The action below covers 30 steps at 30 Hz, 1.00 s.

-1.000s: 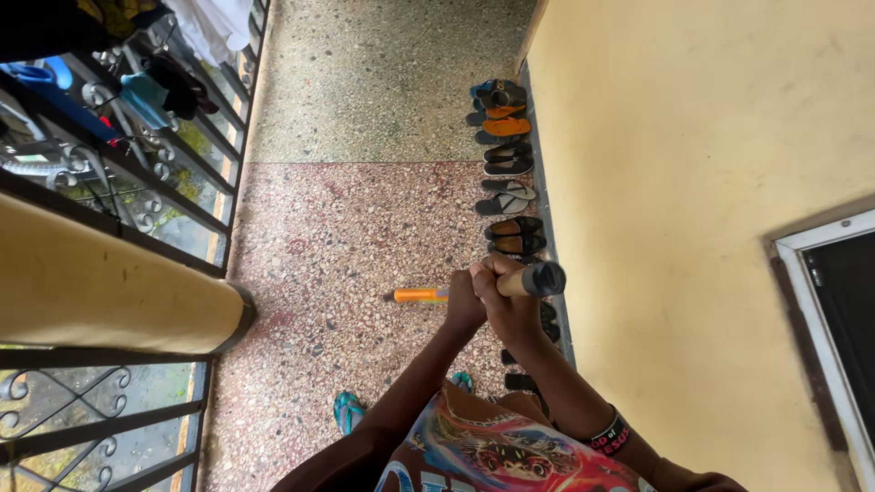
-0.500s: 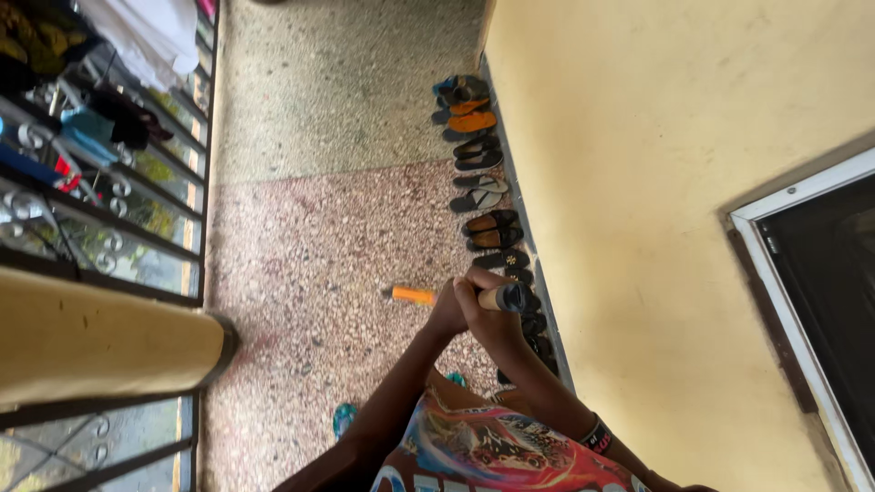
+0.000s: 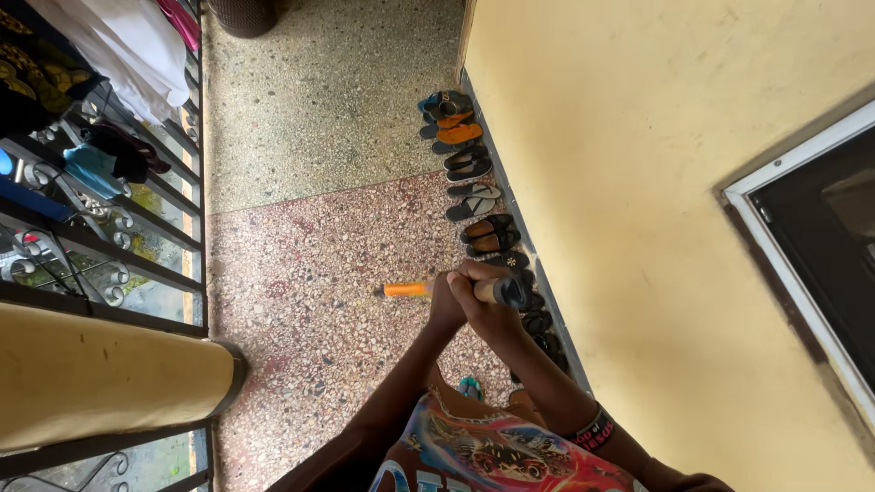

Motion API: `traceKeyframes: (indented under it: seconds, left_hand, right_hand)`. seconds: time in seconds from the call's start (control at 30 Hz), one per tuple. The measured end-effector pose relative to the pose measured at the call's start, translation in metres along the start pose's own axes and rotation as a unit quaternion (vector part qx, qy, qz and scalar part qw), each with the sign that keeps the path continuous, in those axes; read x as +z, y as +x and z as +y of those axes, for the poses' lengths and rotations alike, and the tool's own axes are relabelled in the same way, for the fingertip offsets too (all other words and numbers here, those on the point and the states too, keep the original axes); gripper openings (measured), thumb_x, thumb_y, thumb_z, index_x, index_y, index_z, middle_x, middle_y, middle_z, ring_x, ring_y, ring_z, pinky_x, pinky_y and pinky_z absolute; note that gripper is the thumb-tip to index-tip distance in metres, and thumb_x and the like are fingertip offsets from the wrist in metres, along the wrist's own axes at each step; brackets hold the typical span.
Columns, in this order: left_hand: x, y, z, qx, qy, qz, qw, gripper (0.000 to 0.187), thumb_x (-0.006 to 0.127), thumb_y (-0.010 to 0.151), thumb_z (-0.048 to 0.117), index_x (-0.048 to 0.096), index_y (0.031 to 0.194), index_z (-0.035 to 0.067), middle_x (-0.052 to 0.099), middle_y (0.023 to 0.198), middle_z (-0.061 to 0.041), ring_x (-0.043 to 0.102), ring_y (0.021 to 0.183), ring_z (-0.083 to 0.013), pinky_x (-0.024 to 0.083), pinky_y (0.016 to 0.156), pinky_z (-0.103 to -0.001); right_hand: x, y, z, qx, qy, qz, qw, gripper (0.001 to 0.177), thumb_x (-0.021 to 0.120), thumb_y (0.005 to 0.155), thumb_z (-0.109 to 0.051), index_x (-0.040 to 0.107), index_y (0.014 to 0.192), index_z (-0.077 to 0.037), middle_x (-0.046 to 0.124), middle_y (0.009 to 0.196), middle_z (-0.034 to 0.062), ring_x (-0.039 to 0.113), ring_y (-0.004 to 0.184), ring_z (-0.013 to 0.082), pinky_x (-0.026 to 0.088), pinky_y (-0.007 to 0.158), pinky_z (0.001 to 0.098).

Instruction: The person sweeps the floor along a wall lined with shoes using a long-handled brush, moving from the entryway area towards the center of the hallway.

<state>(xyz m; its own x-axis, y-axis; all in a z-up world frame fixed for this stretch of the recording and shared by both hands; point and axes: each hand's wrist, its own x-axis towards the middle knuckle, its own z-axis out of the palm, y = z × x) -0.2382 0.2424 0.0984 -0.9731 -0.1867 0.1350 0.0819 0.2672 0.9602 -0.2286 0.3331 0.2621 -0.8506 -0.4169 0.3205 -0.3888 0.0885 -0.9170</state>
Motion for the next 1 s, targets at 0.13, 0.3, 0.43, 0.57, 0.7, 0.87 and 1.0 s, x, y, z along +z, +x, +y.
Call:
traceKeyframes:
  seconds: [0.13, 0.3, 0.43, 0.57, 0.7, 0.87, 1.0]
  left_hand:
    - [-0.039, 0.001, -0.032, 0.105, -0.014, -0.023, 0.994, 0.024, 0.071, 0.082, 0.024, 0.059, 0.078, 0.003, 0.066, 0.073, -0.012, 0.067, 0.066, -0.0281, 0.049, 0.059, -0.038]
    - [-0.067, -0.036, -0.040, 0.084, 0.030, -0.089, 0.992, 0.024, 0.073, 0.076, 0.024, 0.059, 0.079, 0.004, 0.065, 0.074, -0.013, 0.067, 0.070, -0.0318, 0.049, 0.061, -0.040]
    - [-0.069, -0.072, -0.029, 0.094, 0.077, -0.127, 0.984, 0.027, 0.075, 0.078, 0.024, 0.058, 0.077, 0.004, 0.064, 0.073, -0.014, 0.066, 0.069, -0.0323, 0.050, 0.059, -0.042]
    - [-0.067, -0.115, -0.017, 0.033, 0.057, -0.153, 0.986, 0.023, 0.072, 0.087, 0.024, 0.061, 0.079, 0.005, 0.067, 0.072, -0.009, 0.068, 0.067, -0.0269, 0.051, 0.060, -0.040]
    - [-0.081, -0.163, -0.010, 0.035, -0.049, -0.114, 0.992, 0.023, 0.070, 0.088, 0.024, 0.062, 0.081, 0.003, 0.067, 0.073, -0.009, 0.070, 0.066, -0.0257, 0.053, 0.060, -0.039]
    - [-0.085, -0.178, 0.011, 0.086, 0.034, -0.080, 0.993, 0.029, 0.073, 0.086, 0.027, 0.061, 0.078, 0.002, 0.067, 0.075, -0.014, 0.068, 0.069, -0.0301, 0.051, 0.061, -0.041]
    - [-0.066, -0.157, 0.044, 0.075, 0.027, -0.083, 0.993, 0.027, 0.071, 0.086, 0.029, 0.063, 0.079, 0.003, 0.069, 0.078, -0.013, 0.070, 0.070, -0.0302, 0.052, 0.062, -0.040]
  right_hand:
    - [0.041, -0.009, 0.042, -0.032, 0.020, 0.006, 0.999, 0.026, 0.068, 0.094, -0.007, 0.054, 0.073, -0.002, 0.053, 0.063, 0.0018, 0.048, 0.058, 0.0073, 0.040, 0.055, 0.0284]
    - [0.085, -0.054, 0.054, -0.205, 0.069, 0.060, 0.975, 0.021, 0.068, 0.094, -0.001, 0.050, 0.105, -0.001, 0.063, 0.085, 0.0085, 0.062, 0.076, 0.0125, 0.051, 0.066, 0.0298]
    - [0.094, -0.083, 0.031, -0.163, 0.045, 0.066, 0.983, 0.021, 0.068, 0.095, 0.001, 0.051, 0.107, -0.002, 0.064, 0.083, 0.0065, 0.062, 0.072, 0.0115, 0.051, 0.064, 0.0294]
    - [0.081, -0.101, -0.001, 0.120, -0.032, -0.004, 0.992, 0.031, 0.073, 0.097, -0.002, 0.057, 0.072, 0.003, 0.053, 0.061, 0.0081, 0.051, 0.056, 0.0147, 0.041, 0.056, 0.0332]
    - [0.099, -0.122, -0.035, 0.107, 0.055, 0.014, 0.993, 0.012, 0.071, 0.087, -0.005, 0.067, 0.079, 0.002, 0.070, 0.073, 0.0033, 0.067, 0.066, 0.0101, 0.052, 0.058, 0.0299]
    - [0.111, -0.132, -0.063, -0.023, 0.114, 0.013, 0.993, 0.016, 0.068, 0.091, -0.009, 0.058, 0.088, 0.004, 0.064, 0.072, 0.0029, 0.059, 0.062, 0.0080, 0.047, 0.055, 0.0283]
    - [0.072, -0.126, -0.087, 0.071, 0.007, -0.018, 0.997, 0.020, 0.067, 0.089, -0.007, 0.061, 0.071, 0.000, 0.060, 0.064, 0.0013, 0.055, 0.057, 0.0072, 0.042, 0.051, 0.0272]
